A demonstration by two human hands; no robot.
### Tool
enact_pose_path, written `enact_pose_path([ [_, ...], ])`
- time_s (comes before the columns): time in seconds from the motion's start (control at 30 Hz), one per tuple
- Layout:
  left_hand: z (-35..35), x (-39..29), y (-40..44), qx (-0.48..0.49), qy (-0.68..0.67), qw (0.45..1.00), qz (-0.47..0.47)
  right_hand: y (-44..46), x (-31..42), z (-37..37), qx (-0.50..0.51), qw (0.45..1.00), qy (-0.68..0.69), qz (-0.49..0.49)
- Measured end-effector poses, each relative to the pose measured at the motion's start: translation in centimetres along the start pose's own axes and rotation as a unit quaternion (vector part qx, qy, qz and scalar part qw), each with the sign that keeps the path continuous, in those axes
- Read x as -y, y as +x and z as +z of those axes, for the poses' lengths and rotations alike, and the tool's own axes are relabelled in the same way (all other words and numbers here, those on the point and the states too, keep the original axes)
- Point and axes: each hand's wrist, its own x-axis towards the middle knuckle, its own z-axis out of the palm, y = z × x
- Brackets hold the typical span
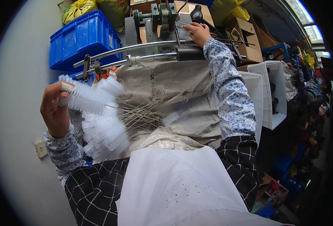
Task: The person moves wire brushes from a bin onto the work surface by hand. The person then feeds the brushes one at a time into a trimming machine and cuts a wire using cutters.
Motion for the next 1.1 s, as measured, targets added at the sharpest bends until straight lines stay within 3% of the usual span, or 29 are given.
enact_pose_path([
  [0.1,0.2,0.2,0.4,0.006,-0.01,1.0,0.0,0.4,1.9,-1.3,0.105,0.994,-0.039,0.014],
  [0.17,0.4,-0.1,0.2,0.014,-0.01,1.0,0.004,1.2,2.1,-1.0,0.111,0.992,-0.055,0.017],
  [0.37,0.2,-0.5,-0.2,0.025,-0.021,0.999,-0.012,2.0,0.1,1.6,0.009,1.0,0.001,0.003],
  [0.6,0.7,-0.9,-0.1,0.047,0.0,0.999,0.027,2.3,-0.2,0.6,-0.204,0.969,0.13,0.048],
  [0.73,0.9,-1.3,0.1,0.055,-0.006,0.998,0.032,3.3,-0.7,-1.1,-0.402,0.881,0.248,0.028],
  [0.83,1.1,-1.4,0.2,0.06,-0.011,0.997,0.037,2.6,-0.8,-5.2,-0.432,0.816,0.384,0.024],
  [0.9,1.2,-1.4,0.2,0.061,-0.015,0.997,0.04,-0.3,-1.7,-9.8,-0.355,0.815,0.452,0.076],
  [0.97,1.2,-1.3,0.1,0.061,-0.015,0.997,0.044,-2.9,-0.9,-12.8,-0.464,0.677,0.571,-0.016],
  [1.1,1.2,-0.7,-0.3,0.048,-0.014,0.998,0.035,-10.6,-0.4,-15.5,-0.306,0.543,0.782,-0.02],
])
